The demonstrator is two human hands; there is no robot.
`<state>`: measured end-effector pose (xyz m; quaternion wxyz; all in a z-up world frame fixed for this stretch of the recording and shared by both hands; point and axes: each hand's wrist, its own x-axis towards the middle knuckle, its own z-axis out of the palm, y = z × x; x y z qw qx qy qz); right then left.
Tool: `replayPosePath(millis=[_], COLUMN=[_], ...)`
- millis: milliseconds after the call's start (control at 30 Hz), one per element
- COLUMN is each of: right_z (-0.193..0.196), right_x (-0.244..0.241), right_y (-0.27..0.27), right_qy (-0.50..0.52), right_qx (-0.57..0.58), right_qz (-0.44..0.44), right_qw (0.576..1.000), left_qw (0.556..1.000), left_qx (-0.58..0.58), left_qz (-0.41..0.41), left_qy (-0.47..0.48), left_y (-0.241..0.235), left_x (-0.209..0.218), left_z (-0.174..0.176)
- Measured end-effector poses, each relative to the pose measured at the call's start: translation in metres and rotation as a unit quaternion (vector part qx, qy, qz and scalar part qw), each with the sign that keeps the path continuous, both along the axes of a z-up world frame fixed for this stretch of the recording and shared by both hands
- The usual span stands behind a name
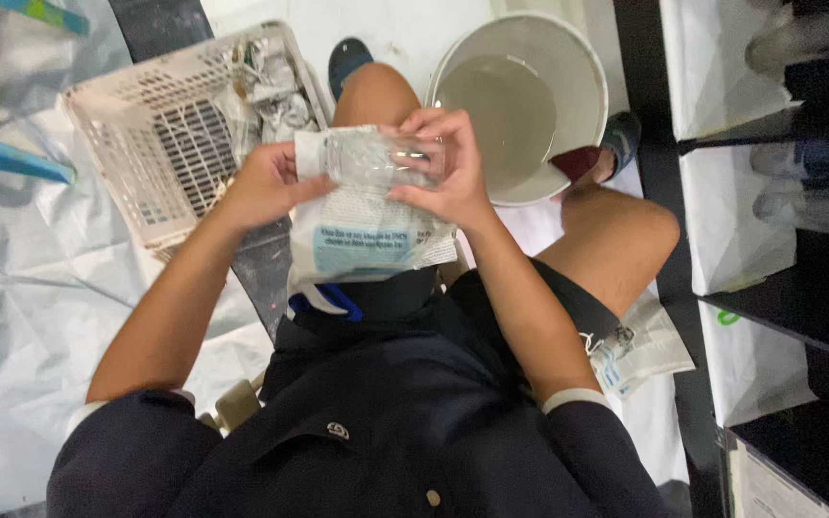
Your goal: The person sits on the floor and wraps small glass items with newspaper sheets. They fold the paper around each glass, then place the wrapped items into a nearby basket. The process is repeated for several glasses.
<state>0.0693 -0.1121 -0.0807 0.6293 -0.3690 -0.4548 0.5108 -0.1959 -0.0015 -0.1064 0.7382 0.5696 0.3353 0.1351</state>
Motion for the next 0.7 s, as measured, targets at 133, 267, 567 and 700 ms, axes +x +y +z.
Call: replayPosePath(millis=[133,267,567,700], right_z=[-0.008,-0.010,-0.012,-0.004], right_x=[-0.004,0.007,0.006,0.011], right_y=[-0.005,-0.008,-0.011,-0.008], right_qy=[-0.175,-0.273,-0.284,-0.319], right_qx=[0.094,0.092,0.071,0.094], right_qz=[-0.059,-0.065,-0.059,-0.059], right_qw=[0.978,0.956,0.954,0.941], left_qw=[0.998,0.996,0.892,0.907], left_qx=[0.007,0.046,0.418,0.354], left_qz=[-0.033,-0.067,-0.158,-0.192], left_qy=[0.058,-0.041,0.067,0.123], left_y=[0.012,0.026,0.043,0.045], left_x=[-0.015,-0.011,0.051,0.061], left_z=[-0.004,0.010,0.073,0.088])
